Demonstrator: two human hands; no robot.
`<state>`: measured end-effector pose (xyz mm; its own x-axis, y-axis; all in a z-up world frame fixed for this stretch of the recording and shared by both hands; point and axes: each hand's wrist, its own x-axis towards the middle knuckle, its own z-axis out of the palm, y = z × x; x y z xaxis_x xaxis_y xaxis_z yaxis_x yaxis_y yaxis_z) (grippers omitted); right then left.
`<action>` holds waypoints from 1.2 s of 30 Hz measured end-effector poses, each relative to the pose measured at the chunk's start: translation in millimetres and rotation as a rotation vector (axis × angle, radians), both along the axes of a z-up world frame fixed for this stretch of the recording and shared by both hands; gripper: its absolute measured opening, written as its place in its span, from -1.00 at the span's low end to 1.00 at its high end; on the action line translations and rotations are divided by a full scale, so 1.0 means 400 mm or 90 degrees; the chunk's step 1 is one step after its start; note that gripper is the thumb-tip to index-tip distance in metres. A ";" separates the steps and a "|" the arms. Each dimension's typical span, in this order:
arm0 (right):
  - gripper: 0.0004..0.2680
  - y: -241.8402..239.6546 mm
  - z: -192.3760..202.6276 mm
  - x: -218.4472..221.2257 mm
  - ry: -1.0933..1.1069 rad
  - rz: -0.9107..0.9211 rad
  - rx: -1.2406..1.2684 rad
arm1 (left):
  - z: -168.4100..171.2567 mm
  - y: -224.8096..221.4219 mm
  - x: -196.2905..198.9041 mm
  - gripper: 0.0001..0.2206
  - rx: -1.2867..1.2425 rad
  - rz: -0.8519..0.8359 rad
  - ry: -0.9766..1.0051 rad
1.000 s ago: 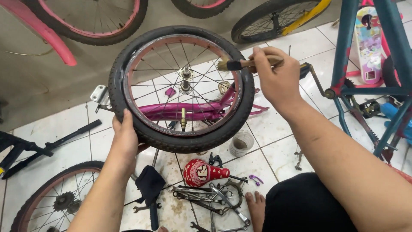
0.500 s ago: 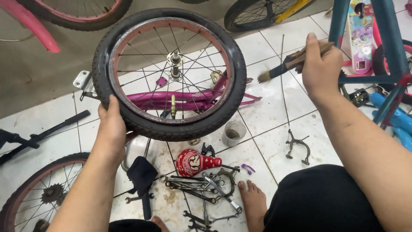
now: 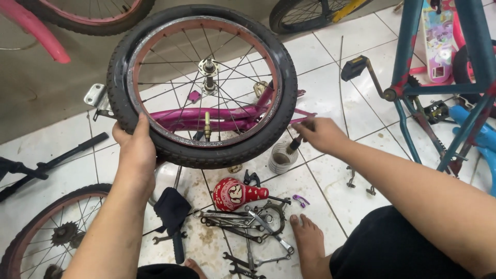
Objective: Applying a liquid substance to a bicycle wheel rim with a brush and wiping it clean with a cloth.
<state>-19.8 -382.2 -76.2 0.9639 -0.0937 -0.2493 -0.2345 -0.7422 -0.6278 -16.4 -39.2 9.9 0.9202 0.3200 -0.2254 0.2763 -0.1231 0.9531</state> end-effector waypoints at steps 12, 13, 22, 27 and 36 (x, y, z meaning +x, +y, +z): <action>-0.77 0.001 -0.184 0.000 0.116 0.183 -0.153 | 0.011 -0.004 0.006 -0.28 -0.018 0.004 0.015; -0.77 -0.004 -0.198 0.022 0.118 0.182 -0.154 | -0.008 0.012 0.021 -0.28 -0.019 0.002 0.017; -0.75 -0.006 -0.215 0.025 0.176 0.193 -0.283 | -0.047 0.058 0.023 -0.46 -0.001 -0.051 0.013; -0.72 0.056 -0.153 0.002 0.064 0.255 -0.390 | -0.042 0.064 0.016 -0.47 0.002 -0.084 0.000; -0.78 0.297 -0.204 -0.026 -0.033 0.421 -0.205 | -0.028 0.133 0.018 -0.43 -0.026 -0.107 0.037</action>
<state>-30.1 -263.6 -157.8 0.8540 0.4504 -0.2604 0.3501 -0.8678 -0.3526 -9.0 14.1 -1.2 0.9452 0.1523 -0.2888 0.3093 -0.1342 0.9415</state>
